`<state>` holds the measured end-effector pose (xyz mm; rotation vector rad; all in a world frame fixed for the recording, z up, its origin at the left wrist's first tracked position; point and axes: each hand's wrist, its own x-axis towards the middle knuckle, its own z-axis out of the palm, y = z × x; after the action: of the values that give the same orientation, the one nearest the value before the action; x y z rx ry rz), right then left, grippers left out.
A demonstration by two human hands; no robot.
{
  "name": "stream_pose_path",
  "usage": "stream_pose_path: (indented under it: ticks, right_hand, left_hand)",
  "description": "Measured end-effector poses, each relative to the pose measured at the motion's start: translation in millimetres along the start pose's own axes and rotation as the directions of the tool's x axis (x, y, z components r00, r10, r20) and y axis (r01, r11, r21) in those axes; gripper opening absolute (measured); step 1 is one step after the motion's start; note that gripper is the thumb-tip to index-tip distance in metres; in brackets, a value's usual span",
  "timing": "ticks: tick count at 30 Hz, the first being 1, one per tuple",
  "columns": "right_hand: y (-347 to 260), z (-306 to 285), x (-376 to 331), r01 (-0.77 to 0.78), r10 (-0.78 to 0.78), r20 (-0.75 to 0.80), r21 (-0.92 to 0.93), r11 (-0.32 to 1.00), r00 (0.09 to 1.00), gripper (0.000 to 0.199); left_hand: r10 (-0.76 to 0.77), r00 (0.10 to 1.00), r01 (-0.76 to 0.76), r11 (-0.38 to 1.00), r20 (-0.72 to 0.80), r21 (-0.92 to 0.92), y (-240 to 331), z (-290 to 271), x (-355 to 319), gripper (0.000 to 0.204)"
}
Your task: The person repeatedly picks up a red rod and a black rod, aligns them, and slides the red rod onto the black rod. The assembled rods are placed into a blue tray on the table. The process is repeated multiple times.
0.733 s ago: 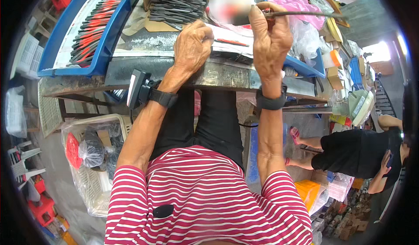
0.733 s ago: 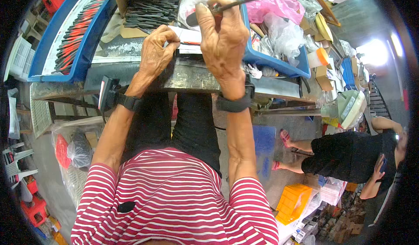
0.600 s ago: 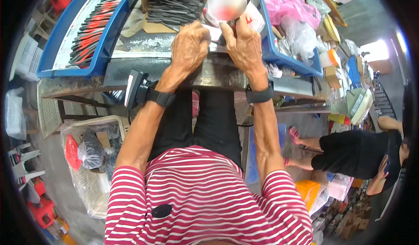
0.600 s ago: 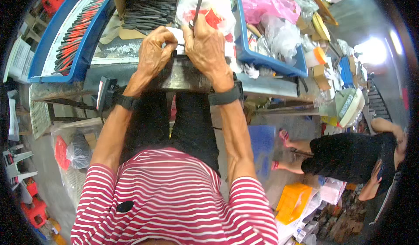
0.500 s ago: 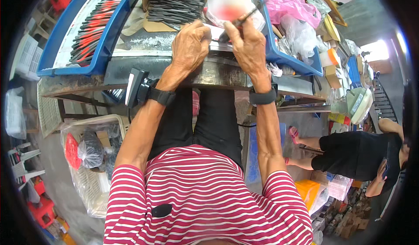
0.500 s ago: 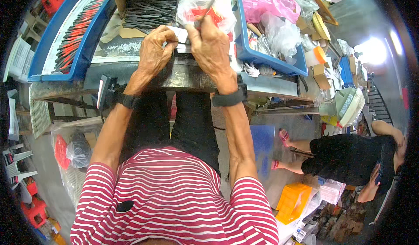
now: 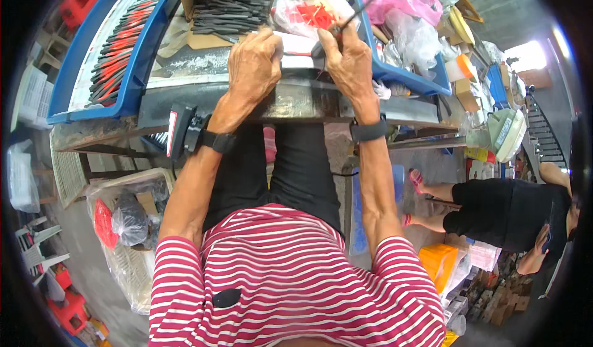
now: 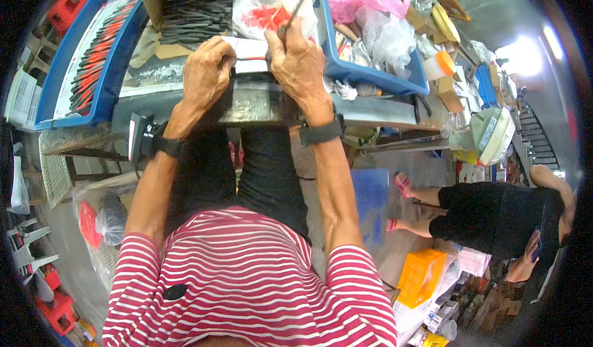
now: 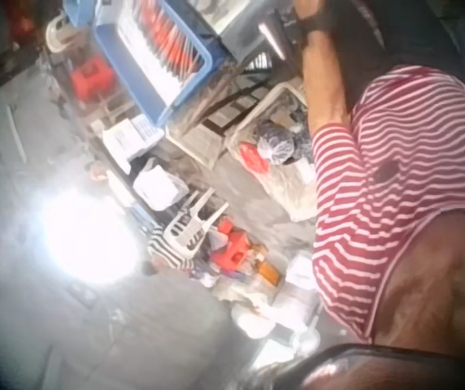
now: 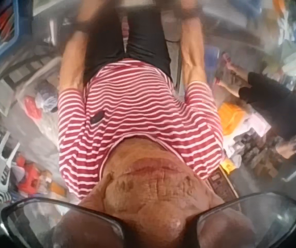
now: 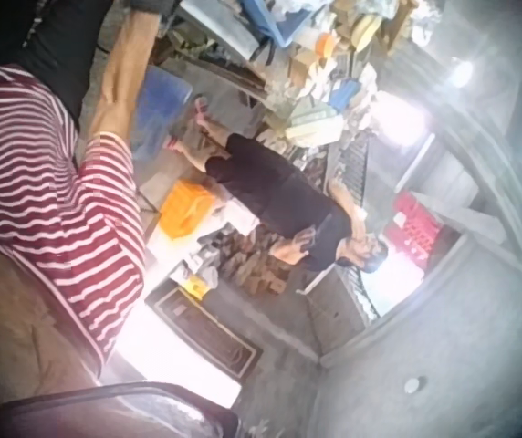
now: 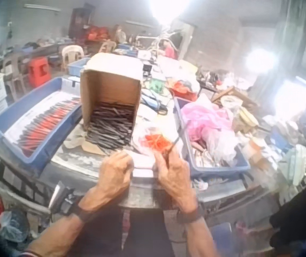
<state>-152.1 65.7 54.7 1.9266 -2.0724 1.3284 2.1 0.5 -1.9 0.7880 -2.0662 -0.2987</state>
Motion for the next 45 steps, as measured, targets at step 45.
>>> stream_pose_path:
  ticks: [45]
  right_hand:
    - [-1.8,10.3,-4.3,0.02,0.002,-0.108,0.2,0.98,0.994,0.018]
  left_hand:
    - [0.077,0.994,-0.076,0.997,-0.078,0.02,1.8,-0.5,0.9,0.011]
